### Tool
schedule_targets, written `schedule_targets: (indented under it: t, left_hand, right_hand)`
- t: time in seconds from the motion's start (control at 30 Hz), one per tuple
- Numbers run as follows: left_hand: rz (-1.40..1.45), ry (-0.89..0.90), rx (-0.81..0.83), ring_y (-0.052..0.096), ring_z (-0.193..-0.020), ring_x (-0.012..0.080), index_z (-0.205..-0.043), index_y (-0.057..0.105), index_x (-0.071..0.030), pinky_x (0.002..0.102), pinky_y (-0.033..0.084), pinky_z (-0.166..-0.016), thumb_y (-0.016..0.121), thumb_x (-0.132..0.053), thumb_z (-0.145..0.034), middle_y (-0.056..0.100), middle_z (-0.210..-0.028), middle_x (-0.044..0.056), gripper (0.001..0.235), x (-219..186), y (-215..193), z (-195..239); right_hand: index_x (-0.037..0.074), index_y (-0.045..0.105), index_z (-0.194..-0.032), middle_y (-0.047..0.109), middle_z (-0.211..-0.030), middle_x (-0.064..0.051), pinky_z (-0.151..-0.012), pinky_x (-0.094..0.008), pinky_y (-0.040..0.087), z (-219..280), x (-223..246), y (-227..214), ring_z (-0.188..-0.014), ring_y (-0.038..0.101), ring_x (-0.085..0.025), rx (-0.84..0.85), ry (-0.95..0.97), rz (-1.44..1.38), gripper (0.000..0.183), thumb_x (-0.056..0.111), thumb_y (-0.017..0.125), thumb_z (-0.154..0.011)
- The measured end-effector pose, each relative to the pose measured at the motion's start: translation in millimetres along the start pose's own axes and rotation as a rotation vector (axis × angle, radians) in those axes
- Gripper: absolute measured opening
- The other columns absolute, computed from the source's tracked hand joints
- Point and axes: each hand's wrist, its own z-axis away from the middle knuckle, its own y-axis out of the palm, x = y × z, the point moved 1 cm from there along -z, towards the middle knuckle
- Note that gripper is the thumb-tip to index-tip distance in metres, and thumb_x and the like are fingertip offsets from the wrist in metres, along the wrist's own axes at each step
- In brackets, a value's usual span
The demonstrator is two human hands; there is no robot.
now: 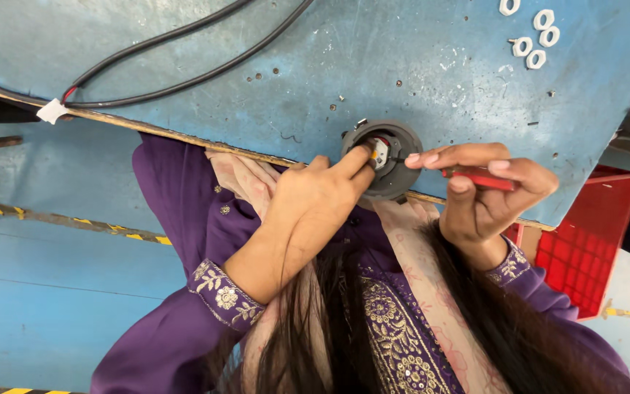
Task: The person assembles a light fixture by placing a small circuit board into a metal housing, inserting and tightening screws with a screwdriver and a power drill, and then positioning a plastic cover.
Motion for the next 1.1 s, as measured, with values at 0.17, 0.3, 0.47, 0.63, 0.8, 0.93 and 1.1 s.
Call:
schedule_targets:
  t: [0.17, 0.3, 0.47, 0.63, 0.8, 0.93, 1.1]
  left_hand:
    - [-0.034, -0.023, 0.014, 0.066, -0.072, 0.0237, -0.105, 0.068, -0.015, 0.042, 0.054, -0.058, 0.062, -0.014, -0.083, 0.062, -0.11, 0.0, 0.023, -3.4, 3.1, -2.0]
    - [-0.094, -0.013, -0.015, 0.066, -0.071, 0.0248, -0.106, 0.068, -0.015, 0.043, 0.053, -0.058, 0.062, -0.016, -0.082, 0.062, -0.109, 0.001, 0.025, -8.7, 4.4, -0.9]
    - [-0.074, -0.02, -0.002, 0.066, -0.069, 0.0237, -0.108, 0.067, -0.016, 0.043, 0.053, -0.058, 0.062, -0.015, -0.083, 0.063, -0.111, 0.0, 0.026, -4.3, 6.5, -0.1]
    - [-0.062, 0.003, -0.02, 0.067, -0.069, 0.0229, -0.106, 0.066, -0.014, 0.039, 0.053, -0.061, 0.061, -0.014, -0.084, 0.063, -0.116, 0.002, 0.022, -2.7, 7.5, 2.0]
    - [-0.057, 0.009, 0.001, 0.067, -0.067, 0.0224, -0.104, 0.066, -0.014, 0.039, 0.051, -0.061, 0.061, -0.015, -0.083, 0.063, -0.113, 0.002, 0.021, -0.7, 9.0, 2.5]
    - [-0.057, 0.011, 0.01, 0.067, -0.066, 0.0219, -0.104, 0.066, -0.014, 0.039, 0.051, -0.061, 0.061, -0.015, -0.084, 0.063, -0.112, 0.002, 0.021, 0.4, 9.1, 2.2]
    - [-0.042, 0.011, 0.007, 0.068, -0.066, 0.0216, -0.106, 0.066, -0.013, 0.04, 0.051, -0.061, 0.061, -0.016, -0.084, 0.063, -0.111, 0.003, 0.023, 1.2, 9.0, 1.7]
  right_hand:
    - [0.015, 0.026, -0.129, 0.062, -0.102, -0.022, -0.077, -0.045, 0.07, 5.0, -5.1, 0.8, -0.082, 0.073, -0.03, -0.019, -0.006, -0.02, 0.031, 0.021, 0.052, -0.114]
    - [0.016, 0.027, -0.13, 0.064, -0.099, -0.022, -0.077, -0.046, 0.071, 7.1, -4.8, -7.9, -0.082, 0.074, -0.029, -0.071, 0.01, -0.029, 0.03, 0.02, 0.053, -0.115]
    - [0.015, 0.027, -0.13, 0.066, -0.099, -0.02, -0.077, -0.046, 0.066, 8.6, -9.7, -14.5, -0.08, 0.074, -0.029, -0.092, -0.007, -0.03, 0.033, 0.021, 0.055, -0.113]
    - [0.016, 0.028, -0.132, 0.066, -0.101, -0.021, -0.08, -0.049, 0.067, 11.3, -12.3, -8.7, -0.084, 0.074, -0.03, -0.092, 0.025, -0.069, 0.034, 0.022, 0.057, -0.114]
    - [0.014, 0.027, -0.128, 0.064, -0.105, -0.022, -0.082, -0.049, 0.069, 6.0, -8.0, -1.9, -0.085, 0.074, -0.032, -0.003, 0.043, -0.03, 0.034, 0.024, 0.055, -0.112]
    - [0.014, 0.024, -0.127, 0.064, -0.107, -0.023, -0.097, -0.052, 0.065, 2.5, -0.5, 2.6, -0.088, 0.074, -0.032, 0.065, 0.054, 0.021, 0.033, 0.026, 0.051, -0.113]
    - [0.015, 0.023, -0.127, 0.065, -0.108, -0.022, -0.101, -0.052, 0.063, 7.5, -7.4, 6.9, -0.089, 0.076, -0.032, 0.084, 0.032, 0.049, 0.032, 0.026, 0.05, -0.113]
